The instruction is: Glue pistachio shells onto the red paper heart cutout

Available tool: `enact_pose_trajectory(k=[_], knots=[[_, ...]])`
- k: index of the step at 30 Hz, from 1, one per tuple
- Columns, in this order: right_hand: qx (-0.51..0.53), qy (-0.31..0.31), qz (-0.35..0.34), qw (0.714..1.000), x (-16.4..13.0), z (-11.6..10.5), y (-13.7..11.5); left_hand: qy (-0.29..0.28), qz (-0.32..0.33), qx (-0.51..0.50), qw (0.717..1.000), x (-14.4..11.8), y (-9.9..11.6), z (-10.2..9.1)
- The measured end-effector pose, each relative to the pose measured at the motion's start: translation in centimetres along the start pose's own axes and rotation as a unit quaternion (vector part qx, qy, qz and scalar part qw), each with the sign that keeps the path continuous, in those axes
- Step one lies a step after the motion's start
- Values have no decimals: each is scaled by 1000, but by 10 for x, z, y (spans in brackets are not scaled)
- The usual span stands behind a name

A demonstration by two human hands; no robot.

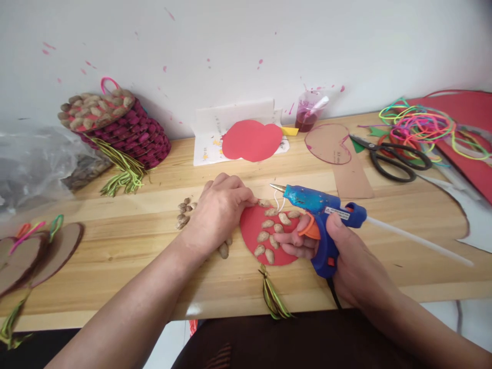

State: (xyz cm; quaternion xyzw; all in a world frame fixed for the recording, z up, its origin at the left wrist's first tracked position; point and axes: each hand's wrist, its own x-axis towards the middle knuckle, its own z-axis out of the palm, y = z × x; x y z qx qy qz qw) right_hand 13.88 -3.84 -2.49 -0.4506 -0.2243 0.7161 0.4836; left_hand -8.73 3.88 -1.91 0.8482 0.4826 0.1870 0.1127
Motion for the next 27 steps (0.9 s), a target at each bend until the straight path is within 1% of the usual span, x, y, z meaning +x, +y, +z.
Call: enact_pose_trajectory(k=[7, 12, 14, 17, 19, 21, 22, 23, 25, 27], knots=[[0, 9, -5, 1000, 1, 1, -1, -2, -7, 19, 1000, 0, 2, -1], [5, -4, -4, 1000, 1, 1, -2, 3, -7, 31, 1000, 0, 3, 0], [8, -5, 0, 1000, 1, 1, -3, 0, -11, 16, 1000, 1, 0, -1], [11, -8, 2, 1000, 1, 2, -4, -3, -10, -41, 999, 2, -9, -6], [13, -16, -2, 1000, 1, 3, -3, 33, -19, -65, 997, 2, -14, -13], [16, -23, -8, 1000, 1, 3, -3, 78, -33, -58, 995, 2, -16, -19], [17, -26, -12, 999, 0, 3, -4, 91, -35, -45, 994, 1, -15, -22], [19, -26, -15, 999, 0, 4, -4, 92, -30, -29, 995, -1, -12, -24], [24, -20, -19, 999, -2, 5, -5, 77, -4, 14, 997, -6, -2, -24], [26, -15, -21, 999, -3, 6, -5, 58, 26, 65, 996, -14, 12, -20]])
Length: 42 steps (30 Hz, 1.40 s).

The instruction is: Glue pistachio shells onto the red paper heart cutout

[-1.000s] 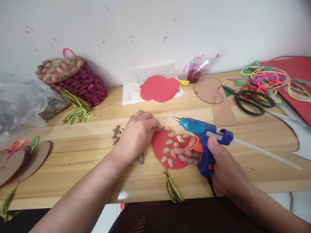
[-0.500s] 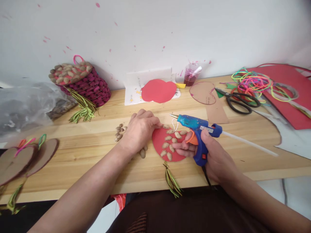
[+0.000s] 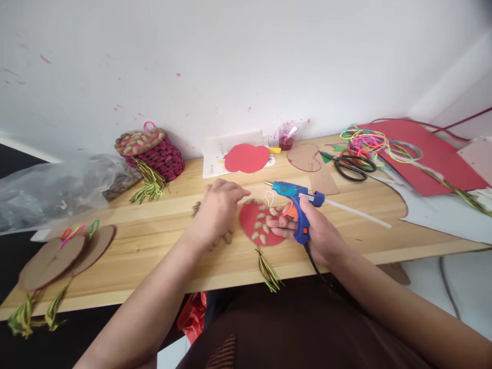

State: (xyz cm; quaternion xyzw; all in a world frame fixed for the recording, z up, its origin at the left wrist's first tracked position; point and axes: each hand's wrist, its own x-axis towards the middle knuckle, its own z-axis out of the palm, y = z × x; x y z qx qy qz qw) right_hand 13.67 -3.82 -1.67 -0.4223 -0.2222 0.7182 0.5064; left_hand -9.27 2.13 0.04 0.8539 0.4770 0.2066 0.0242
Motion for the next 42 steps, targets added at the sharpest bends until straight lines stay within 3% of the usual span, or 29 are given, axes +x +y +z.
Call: enact_pose_trajectory(k=[4, 8, 24, 29, 34, 37, 42], knots=[[-6, -2, -6, 1000, 0, 0, 1, -28, 13, 83, 996, -13, 29, 11], [-8, -15, -13, 1000, 1, -2, 3, -48, 12, 105, 993, -19, 44, 19], [-5, -35, -34, 999, 0, -5, 4, -56, -49, 88, 993, -15, 42, 25], [8, 31, -83, 996, -15, -23, -6, -47, -48, 82, 994, -15, 43, 25], [-10, 75, -103, 992, -32, -48, -18, 7, -55, 81, 995, -11, 40, 27], [-29, 88, -103, 990, -35, -55, -19, 26, -49, 68, 996, -2, 49, 24], [-59, 75, -121, 988, -34, -57, -14, -51, -38, 39, 997, 20, 76, 20]])
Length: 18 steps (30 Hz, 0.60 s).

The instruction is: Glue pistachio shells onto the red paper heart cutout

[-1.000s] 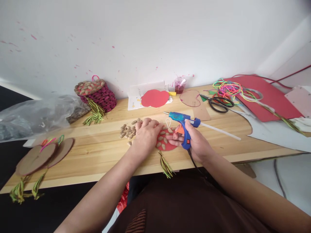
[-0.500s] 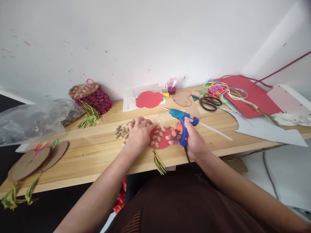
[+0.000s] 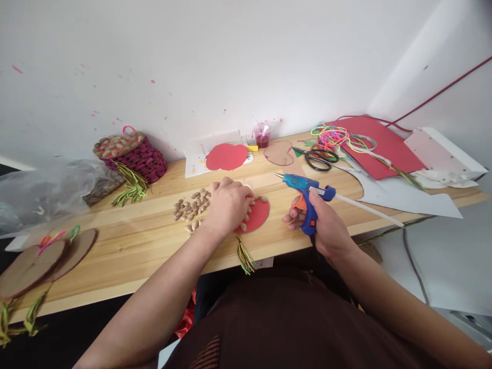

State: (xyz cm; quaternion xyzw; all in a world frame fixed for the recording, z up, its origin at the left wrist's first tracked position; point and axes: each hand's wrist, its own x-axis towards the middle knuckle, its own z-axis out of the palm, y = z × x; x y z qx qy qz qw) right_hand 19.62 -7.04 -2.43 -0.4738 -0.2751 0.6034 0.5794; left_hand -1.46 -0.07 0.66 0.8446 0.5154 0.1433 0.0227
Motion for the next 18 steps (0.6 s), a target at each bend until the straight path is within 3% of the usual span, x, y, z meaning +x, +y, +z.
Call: enact_pose_trajectory(k=[8, 18], knots=[[28, -15, 9, 999, 3, -5, 2, -98, -40, 24, 994, 29, 16, 0], [54, -39, 12, 998, 4, -8, 3, -122, -54, 24, 991, 36, 9, 6]])
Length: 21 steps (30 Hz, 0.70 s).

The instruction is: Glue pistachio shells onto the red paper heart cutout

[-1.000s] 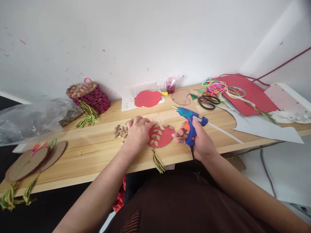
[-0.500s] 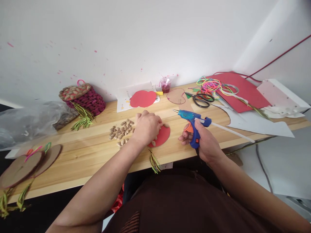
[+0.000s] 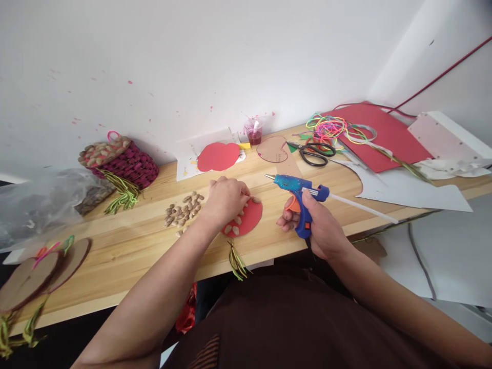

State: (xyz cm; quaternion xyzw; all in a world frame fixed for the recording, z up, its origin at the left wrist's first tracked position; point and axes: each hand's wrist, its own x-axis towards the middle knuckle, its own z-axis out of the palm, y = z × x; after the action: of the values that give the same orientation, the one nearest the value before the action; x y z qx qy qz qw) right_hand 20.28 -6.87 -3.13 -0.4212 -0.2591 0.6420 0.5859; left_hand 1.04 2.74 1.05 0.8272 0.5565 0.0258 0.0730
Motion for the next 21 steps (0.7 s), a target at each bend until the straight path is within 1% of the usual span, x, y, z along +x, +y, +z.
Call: enact_pose_trajectory(k=[3, 8, 11, 14, 16, 17, 18, 19, 20, 21], knots=[[-3, 1, 4, 1000, -1, 0, 0, -1, 3, -8, 1000, 0, -1, 1], [-8, 1, 5, 1000, -2, 0, -2, 23, 8, -8, 1000, 0, -3, 4], [-10, -1, 4, 1000, -1, 0, -1, 11, -1, -18, 1000, 2, -1, 2], [-11, 3, 6, 1000, -1, 0, 0, 2, -19, -60, 998, 3, -1, -6], [-15, 5, 7, 1000, -1, 1, 0, 14, -42, -127, 991, -1, -3, -13], [-16, 6, 7, 1000, -2, 1, 0, 15, -58, -179, 982, -4, -5, -16], [-17, 6, 6, 1000, -2, 1, -1, 10, -72, -246, 967, -8, -8, -19], [-17, 7, 4, 1000, -2, 1, -1, -4, -86, -327, 941, -14, -11, -21], [-17, 8, 1, 1000, -2, 2, -1, -26, -98, -414, 905, -20, -15, -22], [-17, 7, -3, 1000, -3, 2, -2, -40, -105, -502, 858, -26, -18, -22]])
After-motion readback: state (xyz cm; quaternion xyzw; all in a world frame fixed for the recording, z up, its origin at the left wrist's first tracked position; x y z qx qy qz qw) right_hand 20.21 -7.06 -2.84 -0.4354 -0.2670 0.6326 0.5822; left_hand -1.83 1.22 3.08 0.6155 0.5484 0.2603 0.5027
